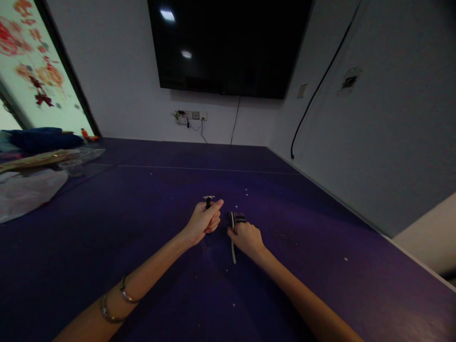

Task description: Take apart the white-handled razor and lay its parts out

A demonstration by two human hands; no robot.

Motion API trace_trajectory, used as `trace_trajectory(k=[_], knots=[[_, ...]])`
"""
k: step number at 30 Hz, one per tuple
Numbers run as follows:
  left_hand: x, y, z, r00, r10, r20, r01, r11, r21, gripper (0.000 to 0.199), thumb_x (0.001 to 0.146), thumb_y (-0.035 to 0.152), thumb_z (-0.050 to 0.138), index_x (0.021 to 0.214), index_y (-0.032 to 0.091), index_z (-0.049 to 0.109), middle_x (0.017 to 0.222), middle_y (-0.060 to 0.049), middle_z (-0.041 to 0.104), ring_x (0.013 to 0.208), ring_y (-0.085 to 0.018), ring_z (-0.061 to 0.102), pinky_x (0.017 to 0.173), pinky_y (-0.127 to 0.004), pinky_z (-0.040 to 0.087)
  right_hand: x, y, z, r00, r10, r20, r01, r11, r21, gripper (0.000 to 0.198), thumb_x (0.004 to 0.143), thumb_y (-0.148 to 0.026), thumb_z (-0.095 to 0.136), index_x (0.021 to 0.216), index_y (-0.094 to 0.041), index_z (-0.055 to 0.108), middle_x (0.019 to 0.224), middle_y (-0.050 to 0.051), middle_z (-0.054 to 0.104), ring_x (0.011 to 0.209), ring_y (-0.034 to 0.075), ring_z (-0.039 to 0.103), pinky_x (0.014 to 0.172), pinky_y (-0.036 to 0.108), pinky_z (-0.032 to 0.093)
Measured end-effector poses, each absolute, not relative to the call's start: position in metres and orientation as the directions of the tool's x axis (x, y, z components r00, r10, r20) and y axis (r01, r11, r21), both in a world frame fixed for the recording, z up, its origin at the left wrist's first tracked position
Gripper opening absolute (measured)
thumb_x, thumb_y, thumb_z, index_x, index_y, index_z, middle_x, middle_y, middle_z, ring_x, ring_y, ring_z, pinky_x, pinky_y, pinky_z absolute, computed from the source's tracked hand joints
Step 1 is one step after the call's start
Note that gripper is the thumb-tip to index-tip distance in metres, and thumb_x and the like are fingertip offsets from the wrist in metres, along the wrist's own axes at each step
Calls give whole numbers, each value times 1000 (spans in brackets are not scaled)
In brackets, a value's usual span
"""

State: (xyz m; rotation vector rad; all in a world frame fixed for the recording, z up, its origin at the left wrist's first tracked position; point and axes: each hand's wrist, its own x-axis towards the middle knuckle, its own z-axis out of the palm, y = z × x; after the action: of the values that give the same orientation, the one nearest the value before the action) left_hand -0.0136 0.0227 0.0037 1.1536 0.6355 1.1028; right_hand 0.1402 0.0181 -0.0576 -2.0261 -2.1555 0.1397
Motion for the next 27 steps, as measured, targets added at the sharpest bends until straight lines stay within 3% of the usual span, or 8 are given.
trace_trajectory(k=[6, 10, 15, 27], knots=[[-12, 24, -2, 387, 915, 117, -331, 19, 943, 53, 74, 48, 62, 44, 18, 31, 33, 11, 22, 27, -1, 17, 28, -15, 12, 176, 39, -42, -70, 991, 116, 965, 97, -245, 29, 86, -36, 44, 88, -22, 69, 85, 7, 69, 78, 20, 65, 64, 26, 43], [-9, 23, -4, 407, 908, 95, -302, 36, 953, 52, 73, 49, 63, 44, 19, 31, 33, 11, 22, 27, -1, 17, 28, -16, 10, 202, 59, -41, -179, 972, 150, 924, 219, -313, 27, 84, -26, 47, 101, -23, 68, 95, 5, 66, 82, 16, 62, 68, 23, 42], [-6, 22, -9, 418, 905, 75, -266, 43, 963, 49, 74, 47, 61, 47, 19, 31, 34, 11, 22, 28, -1, 17, 29, -16, 10, 209, 70, -52, -324, 931, 170, 865, 364, -345, 27, 83, -27, 50, 102, -22, 69, 98, 6, 63, 88, 16, 59, 76, 23, 43], [-8, 28, -19, 420, 906, 55, -259, 62, 964, 46, 78, 43, 59, 48, 19, 34, 35, 10, 25, 27, -2, 17, 29, -19, 9, 202, 69, -56, -313, 935, 167, 855, 354, -379, 22, 82, -25, 51, 94, -23, 69, 99, 4, 60, 86, 14, 58, 73, 22, 43]])
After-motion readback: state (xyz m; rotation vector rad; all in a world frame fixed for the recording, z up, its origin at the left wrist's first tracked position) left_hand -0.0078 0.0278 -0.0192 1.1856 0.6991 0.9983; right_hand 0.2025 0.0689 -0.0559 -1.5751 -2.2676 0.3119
